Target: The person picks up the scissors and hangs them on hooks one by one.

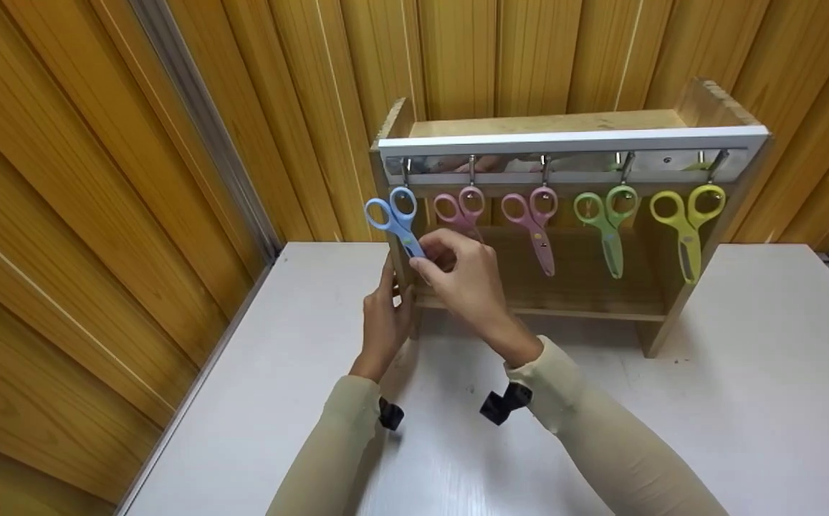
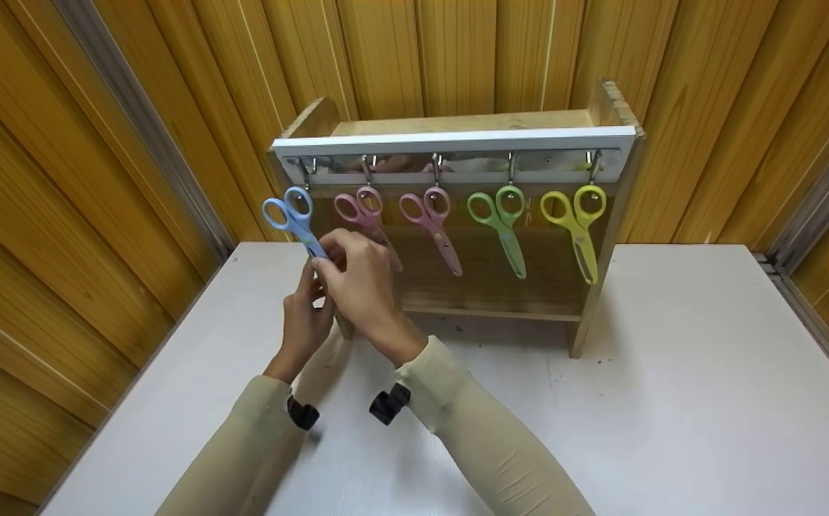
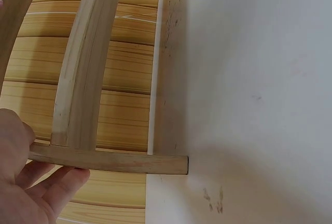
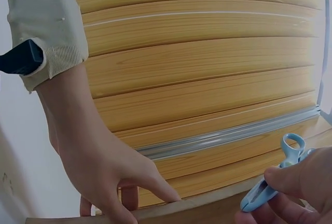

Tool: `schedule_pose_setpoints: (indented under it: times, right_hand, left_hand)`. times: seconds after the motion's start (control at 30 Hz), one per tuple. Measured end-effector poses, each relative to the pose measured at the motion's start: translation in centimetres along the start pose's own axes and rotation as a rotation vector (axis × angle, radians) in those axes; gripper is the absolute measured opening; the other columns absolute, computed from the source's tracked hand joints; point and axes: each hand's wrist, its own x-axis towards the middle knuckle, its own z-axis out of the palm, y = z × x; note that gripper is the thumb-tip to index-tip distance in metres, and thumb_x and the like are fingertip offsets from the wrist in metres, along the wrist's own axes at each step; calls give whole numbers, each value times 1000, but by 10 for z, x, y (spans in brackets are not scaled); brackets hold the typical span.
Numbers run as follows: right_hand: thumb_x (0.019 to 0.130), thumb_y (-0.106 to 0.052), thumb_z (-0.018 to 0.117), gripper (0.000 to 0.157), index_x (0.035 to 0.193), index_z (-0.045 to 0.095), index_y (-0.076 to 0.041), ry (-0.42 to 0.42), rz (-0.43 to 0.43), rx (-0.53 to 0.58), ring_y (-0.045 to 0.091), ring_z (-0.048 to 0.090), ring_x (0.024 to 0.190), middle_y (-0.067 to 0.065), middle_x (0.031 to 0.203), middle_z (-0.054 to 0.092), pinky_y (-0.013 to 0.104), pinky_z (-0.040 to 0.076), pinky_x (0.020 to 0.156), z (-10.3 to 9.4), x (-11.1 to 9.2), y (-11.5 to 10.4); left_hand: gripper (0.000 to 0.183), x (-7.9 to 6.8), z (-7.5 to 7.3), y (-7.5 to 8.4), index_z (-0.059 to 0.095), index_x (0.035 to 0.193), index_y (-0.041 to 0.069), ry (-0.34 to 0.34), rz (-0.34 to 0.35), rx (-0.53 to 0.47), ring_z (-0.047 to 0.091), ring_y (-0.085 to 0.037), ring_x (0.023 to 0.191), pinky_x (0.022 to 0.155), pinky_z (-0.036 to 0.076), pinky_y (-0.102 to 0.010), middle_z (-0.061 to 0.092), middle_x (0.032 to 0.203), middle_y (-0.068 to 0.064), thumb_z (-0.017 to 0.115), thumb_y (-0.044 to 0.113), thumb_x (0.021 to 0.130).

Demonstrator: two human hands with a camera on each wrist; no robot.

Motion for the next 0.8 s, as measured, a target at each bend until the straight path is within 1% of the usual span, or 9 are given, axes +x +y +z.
schedule_pose_setpoints:
  times: [0.3, 0.6, 0.8]
  right_hand:
    - [89, -10, 80, 12, 99, 76, -4, 33, 36, -19, 12, 65, 73, 2, 85, 74, 27, 57, 68, 8, 0, 3]
    - [89, -11, 81, 14, 100, 76, -5, 53, 48, -31, 12, 66, 73, 2, 85, 74, 28, 58, 68, 11, 0, 7]
    - [88, -11, 82, 14, 99, 76, -5, 62, 20, -40, 11, 66, 72, 2, 83, 74, 29, 59, 68, 14, -1, 9]
  left_hand:
    - [73, 1, 1, 0, 28, 163, 15, -5, -4, -15, 73, -28, 104, 88, 62, -41, 74, 121, -14, 63, 2, 100]
    - [72, 1, 1, -1, 28, 163, 17, -16, -18, -11, 73, -27, 104, 88, 62, -36, 73, 122, -13, 62, 4, 101]
    - [68, 1, 0, -1, 30, 161, 10, 2, 24, -9, 73, -29, 102, 86, 63, -39, 75, 116, -15, 61, 2, 101]
